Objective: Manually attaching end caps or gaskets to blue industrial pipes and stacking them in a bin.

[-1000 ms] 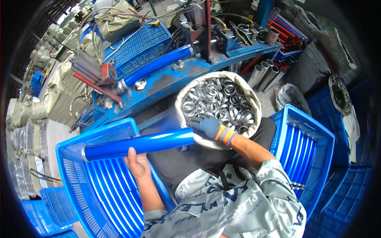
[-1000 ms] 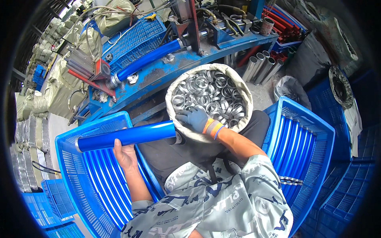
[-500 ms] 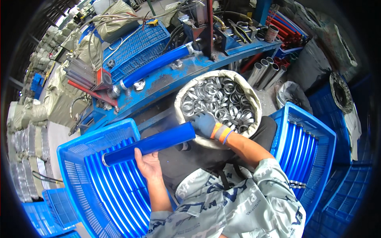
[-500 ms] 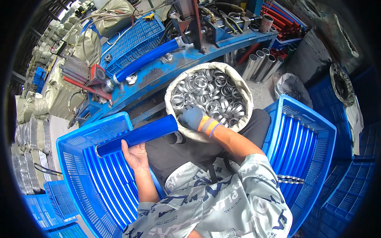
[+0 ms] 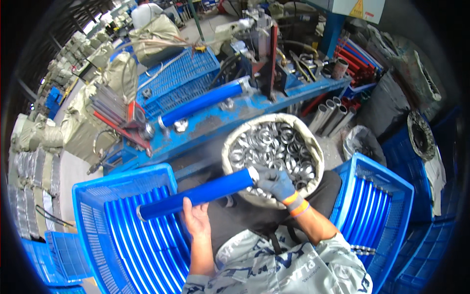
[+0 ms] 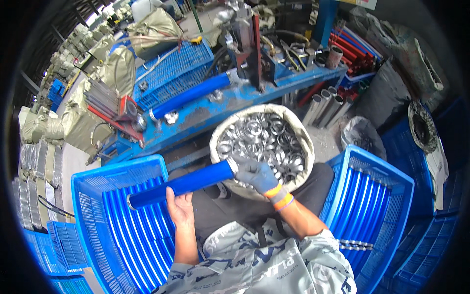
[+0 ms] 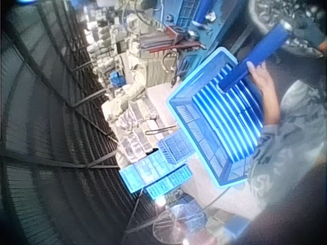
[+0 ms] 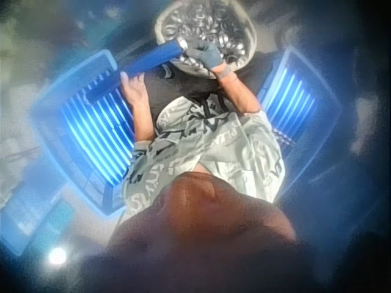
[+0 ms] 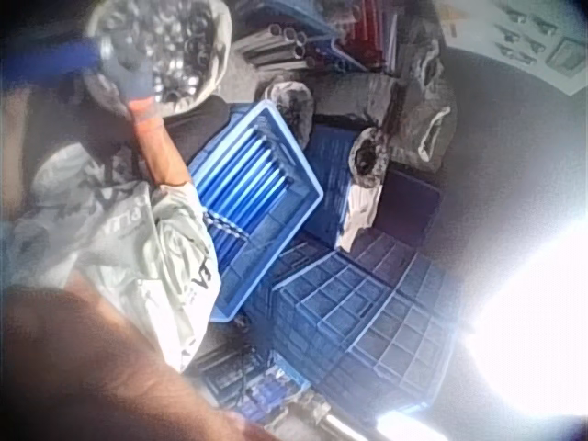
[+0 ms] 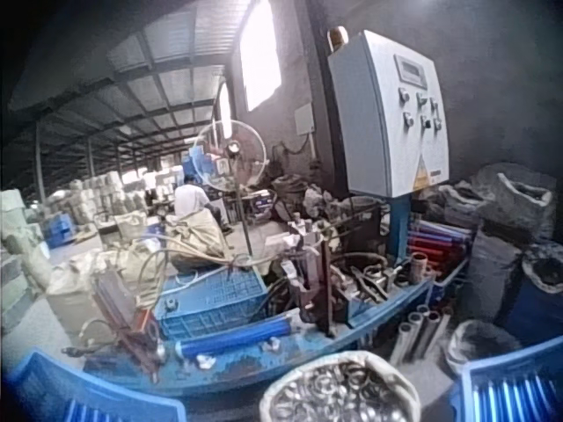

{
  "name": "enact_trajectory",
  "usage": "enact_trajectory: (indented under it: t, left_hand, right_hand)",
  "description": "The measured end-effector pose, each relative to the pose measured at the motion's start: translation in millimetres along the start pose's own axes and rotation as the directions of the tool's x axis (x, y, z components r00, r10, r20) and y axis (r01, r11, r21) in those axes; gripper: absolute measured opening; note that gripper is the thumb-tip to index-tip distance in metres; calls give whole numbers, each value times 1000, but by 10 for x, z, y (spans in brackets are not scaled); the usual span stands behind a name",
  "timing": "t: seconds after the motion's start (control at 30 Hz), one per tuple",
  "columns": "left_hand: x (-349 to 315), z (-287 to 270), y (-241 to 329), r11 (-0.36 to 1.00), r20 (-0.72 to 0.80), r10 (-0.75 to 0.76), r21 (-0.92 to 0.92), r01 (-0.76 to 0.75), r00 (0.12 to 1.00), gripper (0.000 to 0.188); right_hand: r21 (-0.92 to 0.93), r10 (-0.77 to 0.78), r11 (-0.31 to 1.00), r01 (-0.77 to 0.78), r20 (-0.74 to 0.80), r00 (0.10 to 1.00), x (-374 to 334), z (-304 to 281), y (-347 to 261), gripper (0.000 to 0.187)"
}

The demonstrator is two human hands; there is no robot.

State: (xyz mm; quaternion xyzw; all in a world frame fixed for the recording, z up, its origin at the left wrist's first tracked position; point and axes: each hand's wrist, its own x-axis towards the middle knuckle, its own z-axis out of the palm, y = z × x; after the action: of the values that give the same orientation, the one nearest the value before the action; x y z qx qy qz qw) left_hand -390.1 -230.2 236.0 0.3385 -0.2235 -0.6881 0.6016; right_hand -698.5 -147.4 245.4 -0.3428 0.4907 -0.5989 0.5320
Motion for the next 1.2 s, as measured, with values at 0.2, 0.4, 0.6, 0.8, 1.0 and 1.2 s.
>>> enact_trajectory:
  t: [0.2, 0.4, 0.6, 0.8, 1.0, 1.2]
  left_hand:
    - [32, 104, 58, 998, 10, 54, -11, -54, 998, 37]
    - [225, 5, 247, 998, 32, 39, -51, -37, 999, 45]
    - [265, -266, 475, 971, -119, -45, -240, 15, 992, 70]
    - [243, -349, 705, 966, -127, -28, -259, -6, 992, 68]
    - [488, -263, 532, 975, -86, -85, -213, 65, 993, 66]
    - [1158, 122, -22, 972, 33, -224, -60, 225, 974, 66]
  right_hand:
    - [-23, -125, 992, 126, 39, 991, 46, 29, 95, 4]
    - [80, 48, 995, -66, 207, 977, 360, 210, -415, 70]
    - [-222, -232, 934, 281, 223, 947, 2119, 434, -766, 63]
    - [-975, -369, -6, 220, 207, 906, 3553, 908, -714, 75]
    - [-970, -330, -234, 58, 136, 934, 3782, 371, -745, 63]
    - [-793, -628, 16, 609, 466, 623, 2395, 284, -1724, 77]
